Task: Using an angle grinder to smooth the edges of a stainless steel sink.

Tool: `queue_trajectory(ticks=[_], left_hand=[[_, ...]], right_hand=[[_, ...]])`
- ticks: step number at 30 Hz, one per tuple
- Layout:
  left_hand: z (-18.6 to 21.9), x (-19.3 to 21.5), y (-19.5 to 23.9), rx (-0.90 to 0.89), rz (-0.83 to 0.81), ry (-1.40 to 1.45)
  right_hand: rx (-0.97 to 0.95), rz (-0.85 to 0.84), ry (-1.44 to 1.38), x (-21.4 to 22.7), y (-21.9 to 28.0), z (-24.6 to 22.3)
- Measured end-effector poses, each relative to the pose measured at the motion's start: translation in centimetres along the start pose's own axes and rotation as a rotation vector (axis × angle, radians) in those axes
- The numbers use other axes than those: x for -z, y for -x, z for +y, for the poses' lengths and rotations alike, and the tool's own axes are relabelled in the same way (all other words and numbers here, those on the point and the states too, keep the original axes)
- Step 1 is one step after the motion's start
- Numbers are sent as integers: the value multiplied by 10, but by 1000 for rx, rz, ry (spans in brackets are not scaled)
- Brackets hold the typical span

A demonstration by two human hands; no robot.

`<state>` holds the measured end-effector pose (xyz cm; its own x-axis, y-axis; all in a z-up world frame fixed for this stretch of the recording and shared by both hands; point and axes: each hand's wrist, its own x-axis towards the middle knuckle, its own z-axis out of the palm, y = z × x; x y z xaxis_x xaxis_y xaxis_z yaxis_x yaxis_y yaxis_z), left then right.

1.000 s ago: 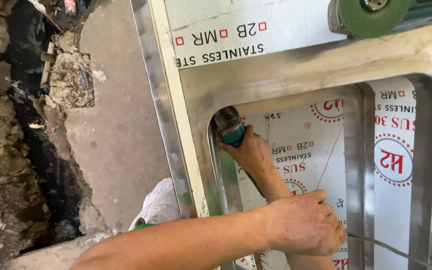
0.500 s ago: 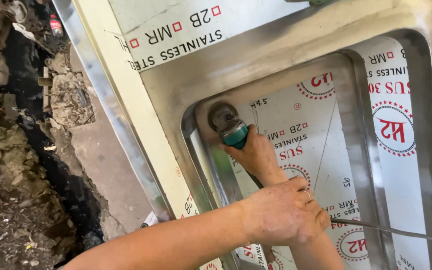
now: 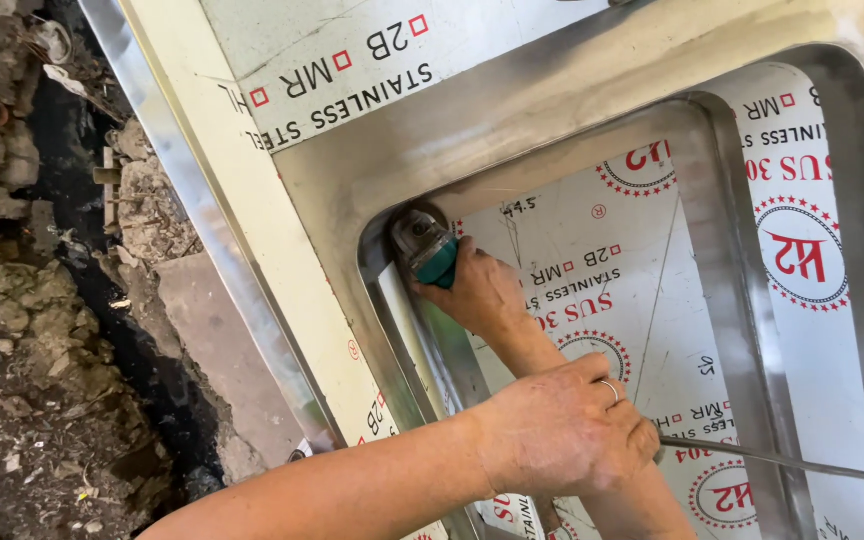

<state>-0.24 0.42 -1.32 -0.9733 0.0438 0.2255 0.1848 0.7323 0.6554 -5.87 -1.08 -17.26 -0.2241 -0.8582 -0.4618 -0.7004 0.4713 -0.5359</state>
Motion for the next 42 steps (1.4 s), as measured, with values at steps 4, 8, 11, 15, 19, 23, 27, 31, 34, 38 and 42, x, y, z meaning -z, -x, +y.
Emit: queue_trajectory(ticks=[4,8,11,15,19,23,27,31,34,38,42], left_hand=[[5,-5,2,-1,-73,-56],[4,-12,0,6,21,-88],[7,-13,2,-54,78,-39],[12,-18,3,-50,243,-10],[15,-17,2,-94,287,-1],[18,-20,2,-111,340,6],[21,-19,2,-141,402,55],[21,-22,1,-160,394,76],[21,-25,1,-150,404,98],[21,-24,1,-134,375,95],[18,-19,0,-131,370,99]], right_hand=[[-25,-6,-14,-2,0,-1],[26,37,-15,-5,3,1],[8,6,-24,4,11,-7],[1,-1,-21,26,24,-24],[-55,-33,6,48,40,-43],[-13,0,21,64,52,-54],[-15,0,27,77,62,-61],[8,18,7,88,69,-69],[-26,-57,-7,92,70,-71],[-2,-38,6,82,62,-66],[-74,-57,27,72,51,-64]])
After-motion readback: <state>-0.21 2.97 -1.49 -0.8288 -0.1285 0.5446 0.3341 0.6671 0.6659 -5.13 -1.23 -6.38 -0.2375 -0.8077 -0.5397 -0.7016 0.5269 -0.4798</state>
